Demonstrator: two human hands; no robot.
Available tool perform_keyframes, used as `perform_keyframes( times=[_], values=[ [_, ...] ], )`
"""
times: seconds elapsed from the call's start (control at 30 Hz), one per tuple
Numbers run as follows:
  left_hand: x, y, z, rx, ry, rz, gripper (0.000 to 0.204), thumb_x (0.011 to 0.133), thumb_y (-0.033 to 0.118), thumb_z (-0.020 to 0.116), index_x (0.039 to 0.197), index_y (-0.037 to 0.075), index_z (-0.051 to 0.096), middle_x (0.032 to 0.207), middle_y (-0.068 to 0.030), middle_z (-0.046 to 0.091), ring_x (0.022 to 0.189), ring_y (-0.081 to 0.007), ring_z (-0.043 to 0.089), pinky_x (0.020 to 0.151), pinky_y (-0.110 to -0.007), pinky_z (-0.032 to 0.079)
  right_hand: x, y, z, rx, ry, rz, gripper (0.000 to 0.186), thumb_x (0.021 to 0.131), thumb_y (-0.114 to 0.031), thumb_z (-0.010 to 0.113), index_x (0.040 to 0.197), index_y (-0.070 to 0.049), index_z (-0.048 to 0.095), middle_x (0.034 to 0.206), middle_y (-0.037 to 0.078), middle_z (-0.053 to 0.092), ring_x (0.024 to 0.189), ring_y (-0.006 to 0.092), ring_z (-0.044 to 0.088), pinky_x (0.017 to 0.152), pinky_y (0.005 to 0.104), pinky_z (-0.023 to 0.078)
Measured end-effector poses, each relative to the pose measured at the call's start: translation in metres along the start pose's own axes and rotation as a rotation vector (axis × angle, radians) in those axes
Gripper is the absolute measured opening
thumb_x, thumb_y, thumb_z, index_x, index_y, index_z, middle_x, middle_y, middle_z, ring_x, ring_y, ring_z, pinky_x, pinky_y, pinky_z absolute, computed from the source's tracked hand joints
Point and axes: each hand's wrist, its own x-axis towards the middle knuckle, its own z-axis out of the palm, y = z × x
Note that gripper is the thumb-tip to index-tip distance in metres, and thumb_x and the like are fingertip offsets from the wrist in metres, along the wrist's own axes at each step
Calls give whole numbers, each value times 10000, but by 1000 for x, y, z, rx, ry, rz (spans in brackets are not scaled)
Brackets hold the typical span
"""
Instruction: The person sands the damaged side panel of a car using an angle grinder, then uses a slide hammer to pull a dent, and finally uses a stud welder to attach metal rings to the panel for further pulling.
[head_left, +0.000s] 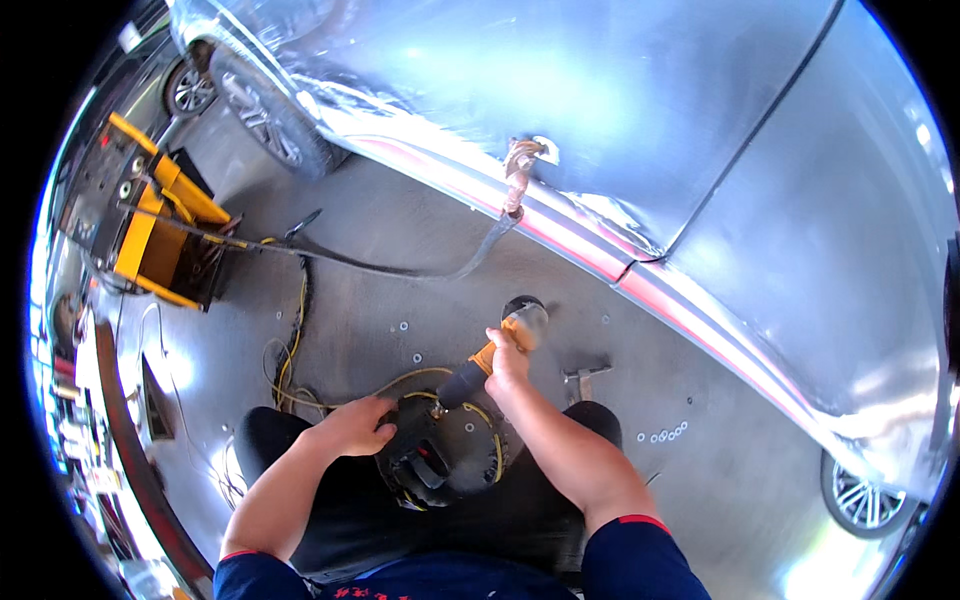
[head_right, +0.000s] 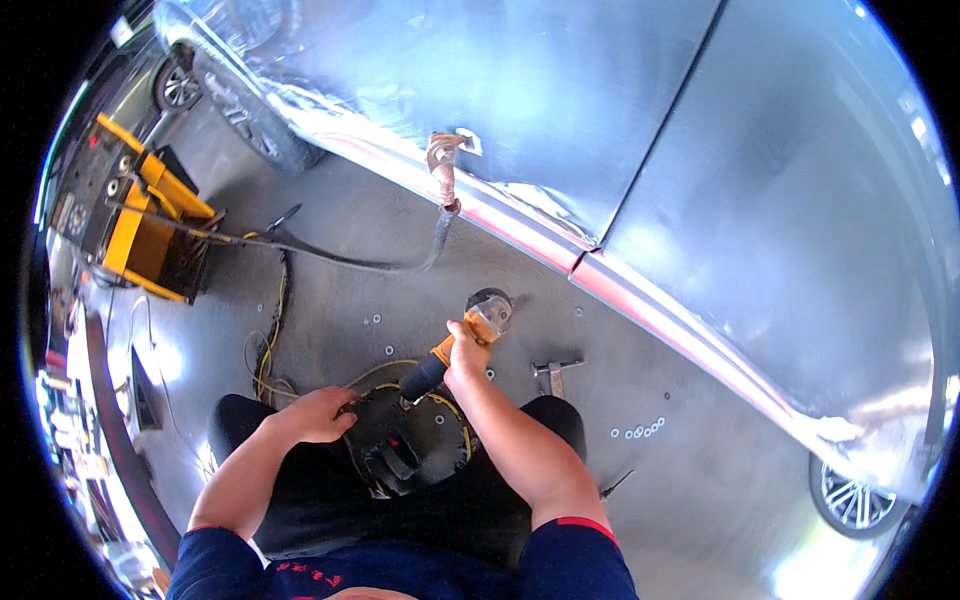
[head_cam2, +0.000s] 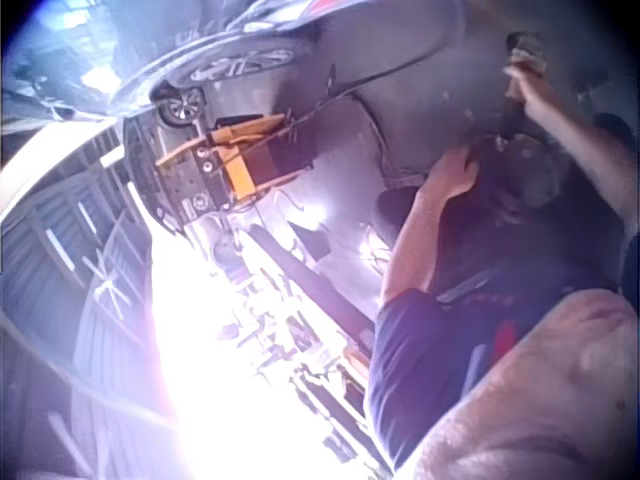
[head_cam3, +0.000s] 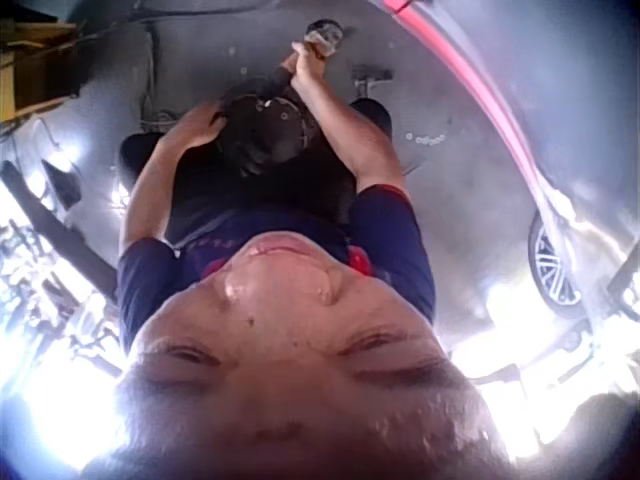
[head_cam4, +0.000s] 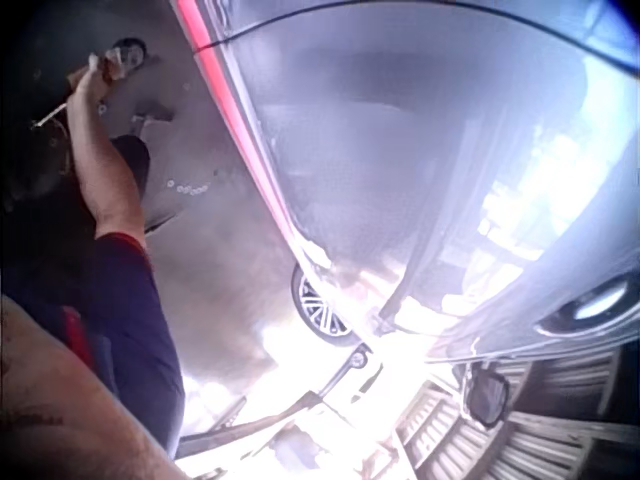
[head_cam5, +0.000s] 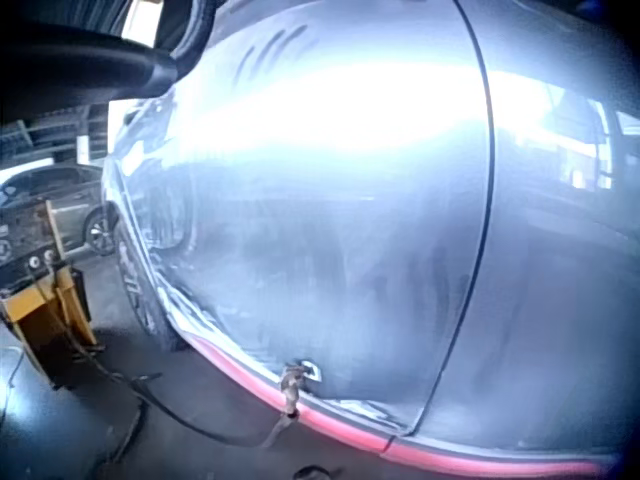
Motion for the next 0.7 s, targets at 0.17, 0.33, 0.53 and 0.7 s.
perform_keyframes(
  times=[0.17, 0.33, 0.53, 0.7],
  values=[
    [-47, 27, 1, 41, 106, 26, 522, 925, 282, 581, 1363, 2, 534, 1225, -249, 612, 1167, -406, 585, 1015, -461, 468, 54, 32, -3, 70, 95, 176, 650, 758, -116, 821, 1326, 8, 531, 1356, 94, 575, 1227, 221, 558, 1051, 350, 428],
    [-102, 53, -30, 55, 122, -172, 549, 894, 243, 616, 1377, -1, 521, 1210, -244, 609, 1157, -397, 595, 1012, -446, 479, 55, 24, 28, 28, 22, -23, 659, 764, -102, 816, 1337, 11, 511, 1313, 95, 607, 1165, 224, 601, 1029, 375, 463],
    [-118, 63, -77, 292, 153, -366, 530, 899, 260, 588, 1372, 29, 527, 1234, -202, 616, 1161, -385, 600, 1000, -455, 489, 52, 23, 53, 101, 19, 67, 622, 824, -222, 784, 1367, -49, 535, 1309, 96, 595, 1111, 231, 613, 965, 403, 521],
    [-108, 61, -115, 303, 284, -272, 484, 922, 227, 557, 1368, 40, 536, 1202, -201, 630, 1145, -363, 609, 993, -456, 491, 35, 9, 41, -103, 45, 169, 644, 825, -259, 797, 1347, 1, 522, 1291, 122, 604, 1078, 255, 630, 945, 418, 524]
  ],
)
